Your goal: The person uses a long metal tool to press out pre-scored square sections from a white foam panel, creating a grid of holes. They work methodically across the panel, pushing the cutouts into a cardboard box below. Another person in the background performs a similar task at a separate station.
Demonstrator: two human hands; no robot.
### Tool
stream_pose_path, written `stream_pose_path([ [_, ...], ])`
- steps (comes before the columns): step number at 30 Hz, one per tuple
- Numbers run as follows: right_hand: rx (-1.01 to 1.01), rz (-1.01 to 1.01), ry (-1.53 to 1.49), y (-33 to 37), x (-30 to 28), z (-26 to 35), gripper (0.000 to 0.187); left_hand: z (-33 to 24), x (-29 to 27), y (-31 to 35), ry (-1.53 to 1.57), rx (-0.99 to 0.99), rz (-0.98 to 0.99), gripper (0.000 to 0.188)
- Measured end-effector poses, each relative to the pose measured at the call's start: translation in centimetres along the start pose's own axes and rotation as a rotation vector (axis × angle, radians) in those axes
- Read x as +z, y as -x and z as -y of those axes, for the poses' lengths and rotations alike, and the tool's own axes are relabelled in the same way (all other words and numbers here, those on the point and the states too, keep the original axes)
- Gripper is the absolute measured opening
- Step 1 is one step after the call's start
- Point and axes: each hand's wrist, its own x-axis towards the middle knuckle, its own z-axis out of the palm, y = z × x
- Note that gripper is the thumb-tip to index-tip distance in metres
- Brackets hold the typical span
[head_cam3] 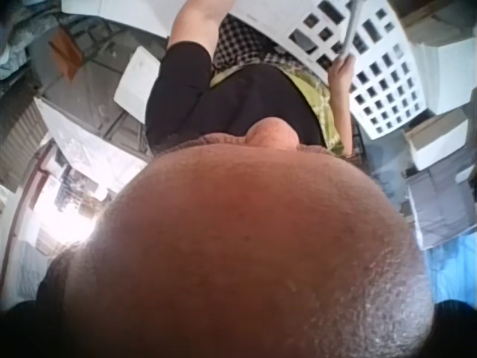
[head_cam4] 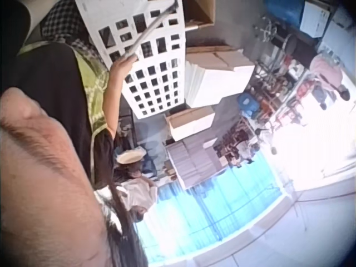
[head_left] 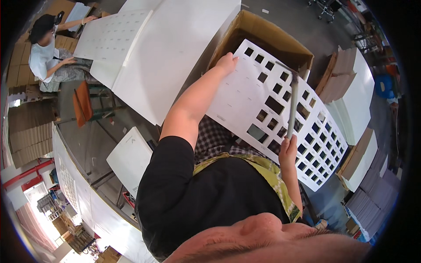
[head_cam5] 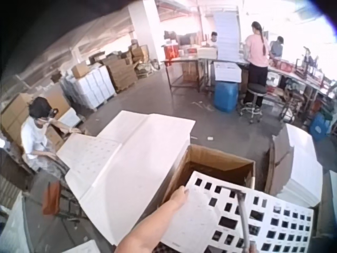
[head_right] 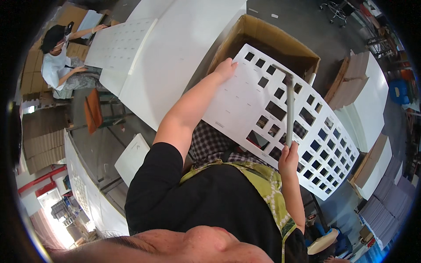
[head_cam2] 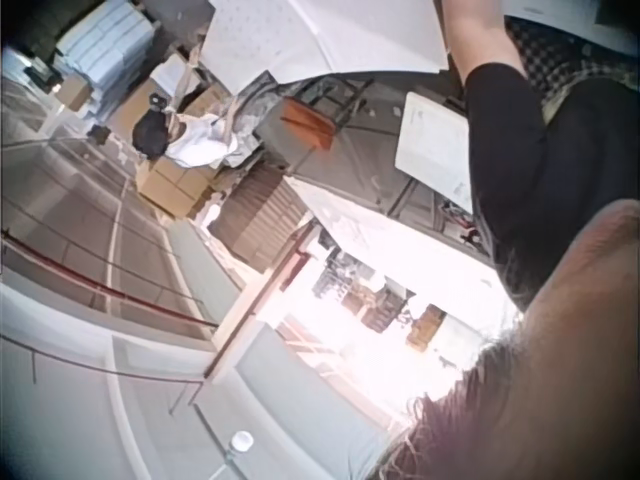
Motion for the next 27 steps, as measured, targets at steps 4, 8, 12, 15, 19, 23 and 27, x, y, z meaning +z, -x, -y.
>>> stream_pose_path([
  [4, -0.139, -0.015, 0.066, -0.7, 0.9, -0.4, 0.018, 0.2, 0.1, 0.1, 0.009, 0.006, -0.025, 0.043],
  [8, -0.047, 0.082, 0.084, -2.1, 2.7, -0.7, 0.019, -0.5, -0.1, 0.5, 0.017, -0.009, -0.023, 0.045],
  [12, -0.034, 0.133, 0.162, -3.0, 3.1, 0.8, 0.02, -0.1, -0.2, 0.2, -0.014, -0.012, 0.007, 0.045],
  [15, -0.03, 0.096, 0.021, -2.3, 1.7, 2.2, 0.019, -0.1, -0.1, 0.3, -0.007, -0.006, -0.005, 0.044],
  [19, -0.101, 0.046, 0.07, -1.7, 2.6, 0.9, 0.019, -0.3, 0.0, 0.3, 0.009, -0.005, -0.013, 0.043],
  [23, -0.029, 0.138, 0.211, -3.2, 2.5, 1.9, 0.02, 0.6, 0.4, 0.0, -0.023, 0.007, 0.013, 0.044],
  [27, -0.131, 0.026, -0.022, -2.0, 1.6, 2.3, 0.017, 0.2, 0.1, -0.2, -0.003, 0.012, -0.031, 0.044],
])
